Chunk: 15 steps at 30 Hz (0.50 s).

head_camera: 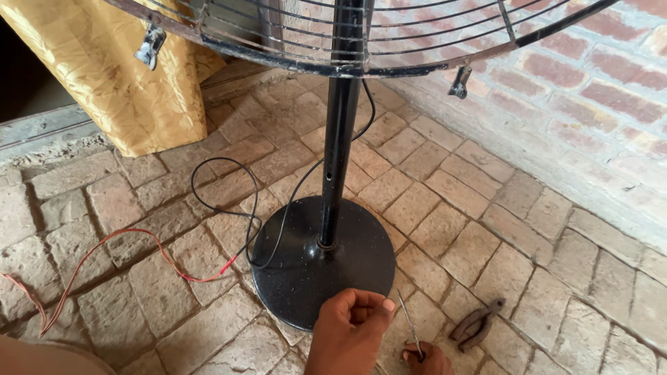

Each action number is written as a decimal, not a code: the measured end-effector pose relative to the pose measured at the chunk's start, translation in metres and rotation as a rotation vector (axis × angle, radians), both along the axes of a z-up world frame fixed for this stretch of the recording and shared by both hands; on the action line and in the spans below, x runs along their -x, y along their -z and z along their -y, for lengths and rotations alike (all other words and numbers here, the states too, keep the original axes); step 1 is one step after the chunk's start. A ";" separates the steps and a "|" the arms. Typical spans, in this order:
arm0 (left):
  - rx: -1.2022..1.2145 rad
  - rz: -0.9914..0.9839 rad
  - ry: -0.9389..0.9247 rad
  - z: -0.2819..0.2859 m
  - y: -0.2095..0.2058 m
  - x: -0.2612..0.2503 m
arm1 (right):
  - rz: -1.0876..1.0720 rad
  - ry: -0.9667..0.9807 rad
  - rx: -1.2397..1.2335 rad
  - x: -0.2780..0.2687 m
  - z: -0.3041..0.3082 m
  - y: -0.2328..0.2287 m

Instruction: The person uses a screwdriver to tighten the central hub of a standing fan. They repeatedly insert the screwdriver into the hub and turn it clockwise while stabilizing the fan with the other hand.

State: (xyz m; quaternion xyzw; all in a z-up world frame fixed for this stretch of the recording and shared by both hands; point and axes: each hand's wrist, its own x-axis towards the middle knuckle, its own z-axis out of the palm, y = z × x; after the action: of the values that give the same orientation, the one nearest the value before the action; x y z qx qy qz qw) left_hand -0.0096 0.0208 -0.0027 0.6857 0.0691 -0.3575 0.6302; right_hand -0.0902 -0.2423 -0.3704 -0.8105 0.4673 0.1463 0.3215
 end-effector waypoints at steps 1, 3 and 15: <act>0.002 -0.005 -0.003 0.001 0.001 0.000 | 0.030 0.010 0.004 0.002 0.002 0.005; 0.005 -0.014 -0.012 0.000 0.001 0.000 | 0.089 0.027 0.011 0.007 0.003 0.012; -0.010 0.066 -0.020 0.000 -0.006 -0.007 | 0.454 0.179 0.091 0.014 0.013 -0.018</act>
State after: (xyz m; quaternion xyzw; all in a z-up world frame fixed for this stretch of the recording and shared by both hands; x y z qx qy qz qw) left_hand -0.0029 0.0205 0.0030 0.6995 0.0568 -0.3281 0.6323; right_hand -0.1046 -0.2554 -0.3529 -0.7916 0.4591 -0.0900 0.3930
